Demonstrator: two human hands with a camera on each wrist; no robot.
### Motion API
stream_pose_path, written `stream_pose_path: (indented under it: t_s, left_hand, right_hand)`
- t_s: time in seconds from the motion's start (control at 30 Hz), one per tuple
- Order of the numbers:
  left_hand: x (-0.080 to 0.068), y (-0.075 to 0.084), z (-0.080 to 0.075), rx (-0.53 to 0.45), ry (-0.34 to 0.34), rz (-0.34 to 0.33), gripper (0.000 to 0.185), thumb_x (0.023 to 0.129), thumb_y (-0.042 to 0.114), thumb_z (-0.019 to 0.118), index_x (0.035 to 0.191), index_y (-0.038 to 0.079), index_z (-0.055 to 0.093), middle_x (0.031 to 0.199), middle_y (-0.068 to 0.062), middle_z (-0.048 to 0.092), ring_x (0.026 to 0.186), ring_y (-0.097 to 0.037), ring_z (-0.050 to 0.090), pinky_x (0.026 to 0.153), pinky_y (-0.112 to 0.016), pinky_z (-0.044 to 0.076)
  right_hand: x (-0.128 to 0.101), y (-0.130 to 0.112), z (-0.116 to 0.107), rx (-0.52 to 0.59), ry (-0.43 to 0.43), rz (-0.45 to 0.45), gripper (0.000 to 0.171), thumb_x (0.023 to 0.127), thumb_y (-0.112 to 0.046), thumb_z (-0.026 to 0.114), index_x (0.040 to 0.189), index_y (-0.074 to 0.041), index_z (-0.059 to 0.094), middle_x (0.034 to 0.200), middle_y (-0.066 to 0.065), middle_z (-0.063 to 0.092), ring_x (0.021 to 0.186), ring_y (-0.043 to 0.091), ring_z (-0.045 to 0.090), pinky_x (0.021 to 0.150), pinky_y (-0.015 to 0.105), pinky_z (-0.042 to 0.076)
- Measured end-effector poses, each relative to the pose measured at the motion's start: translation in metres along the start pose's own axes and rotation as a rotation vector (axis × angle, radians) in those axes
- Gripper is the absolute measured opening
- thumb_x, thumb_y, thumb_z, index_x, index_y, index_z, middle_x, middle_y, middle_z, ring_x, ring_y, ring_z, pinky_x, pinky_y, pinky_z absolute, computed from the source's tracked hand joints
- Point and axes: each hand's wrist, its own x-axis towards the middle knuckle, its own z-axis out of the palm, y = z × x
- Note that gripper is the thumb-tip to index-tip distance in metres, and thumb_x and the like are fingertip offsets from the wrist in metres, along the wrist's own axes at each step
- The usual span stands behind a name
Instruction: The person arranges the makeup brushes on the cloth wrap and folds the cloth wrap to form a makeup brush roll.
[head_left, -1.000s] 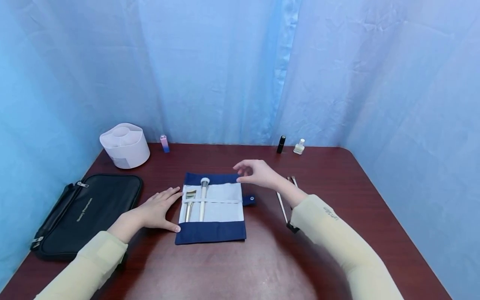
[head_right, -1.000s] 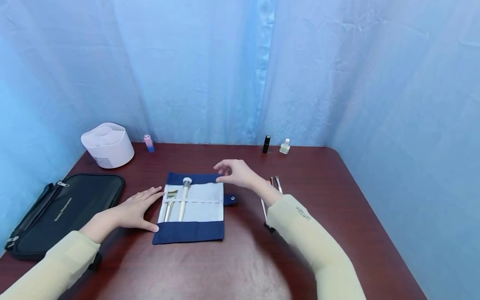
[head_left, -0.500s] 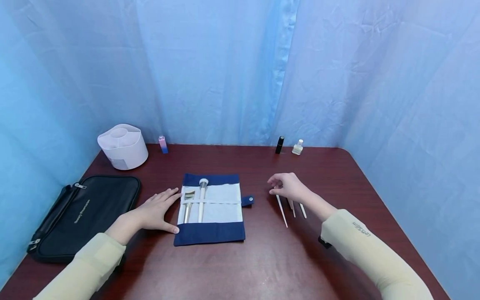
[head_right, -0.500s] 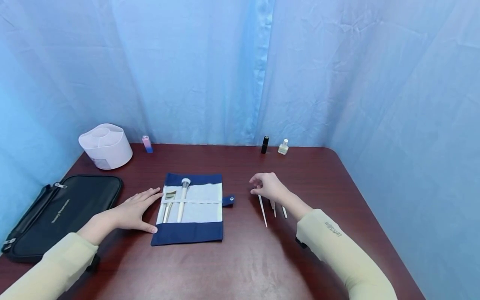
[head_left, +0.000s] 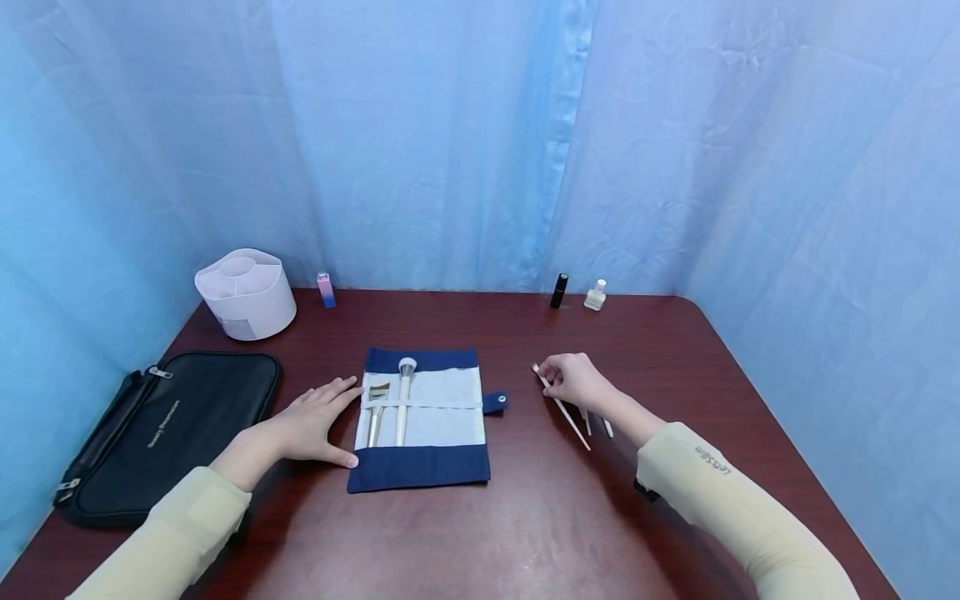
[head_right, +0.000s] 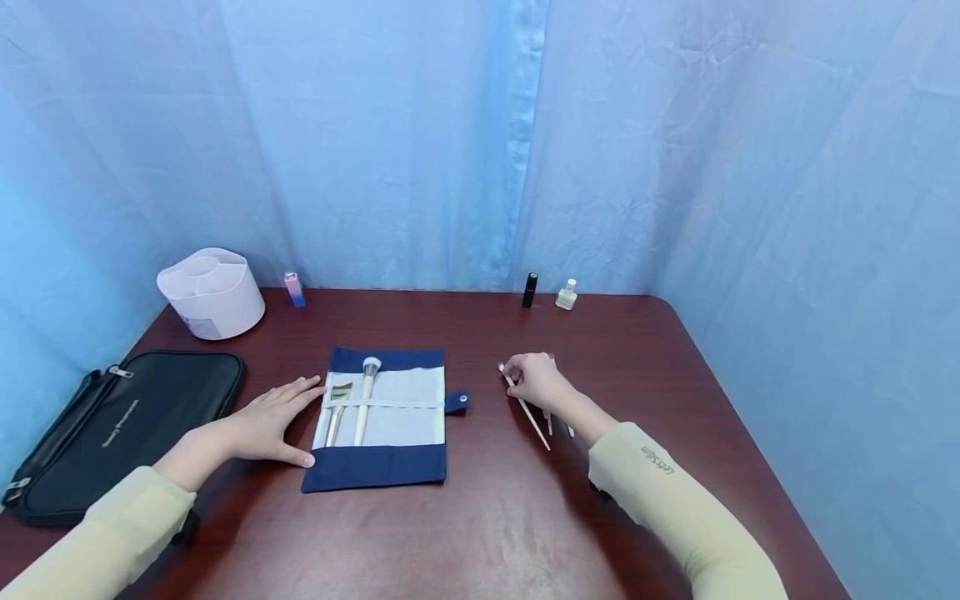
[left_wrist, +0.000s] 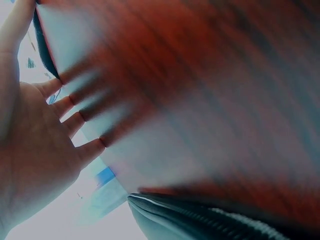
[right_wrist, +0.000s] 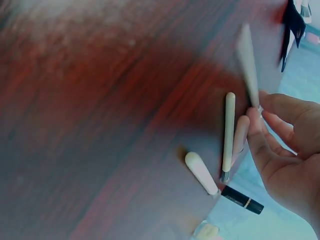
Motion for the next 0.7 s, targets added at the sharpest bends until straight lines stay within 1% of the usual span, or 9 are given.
stream_pose_path:
  t_s: [0.13,0.27,0.47,0.7]
  left_hand:
    - [0.0,0.001,0.0,0.004,0.003,0.004,0.113,0.064,0.068,0.072,0.148,0.005,0.028,0.154,-0.019,0.022,0.14,-0.041,0.018,0.108,-0.064,0.019]
    - [0.0,0.001,0.0,0.002,0.001,0.002,0.113,0.064,0.069,0.071,0.148,0.006,0.028,0.154,-0.018,0.021,0.141,-0.04,0.017,0.109,-0.063,0.018]
    - [0.0,0.001,0.0,-0.006,-0.003,0.003,0.113,0.064,0.069,0.071,0.148,0.006,0.027,0.154,-0.019,0.022,0.141,-0.04,0.018,0.109,-0.064,0.018]
    - [0.0,0.001,-0.001,-0.009,-0.005,0.0,0.112,0.065,0.068,0.071,0.148,0.006,0.027,0.155,-0.018,0.021,0.141,-0.04,0.017,0.109,-0.063,0.017]
  right_hand:
    - [0.0,-0.001,0.001,0.019,0.01,-0.003,0.021,0.074,-0.003,0.075,0.094,-0.006,0.069,0.078,0.001,0.065,0.068,0.009,0.059,0.062,0.023,0.05]
    - [0.001,-0.002,0.0,0.055,0.004,0.013,0.021,0.074,-0.002,0.073,0.094,-0.006,0.069,0.077,0.001,0.065,0.07,0.011,0.06,0.063,0.025,0.051]
    - [0.004,-0.01,-0.005,0.179,-0.023,0.063,0.026,0.077,-0.002,0.07,0.102,-0.008,0.067,0.082,0.001,0.066,0.075,0.011,0.062,0.065,0.026,0.052]
    - [0.012,-0.033,-0.02,0.326,-0.005,0.077,0.03,0.082,-0.004,0.066,0.111,-0.01,0.064,0.09,0.004,0.066,0.08,0.016,0.062,0.067,0.028,0.052]
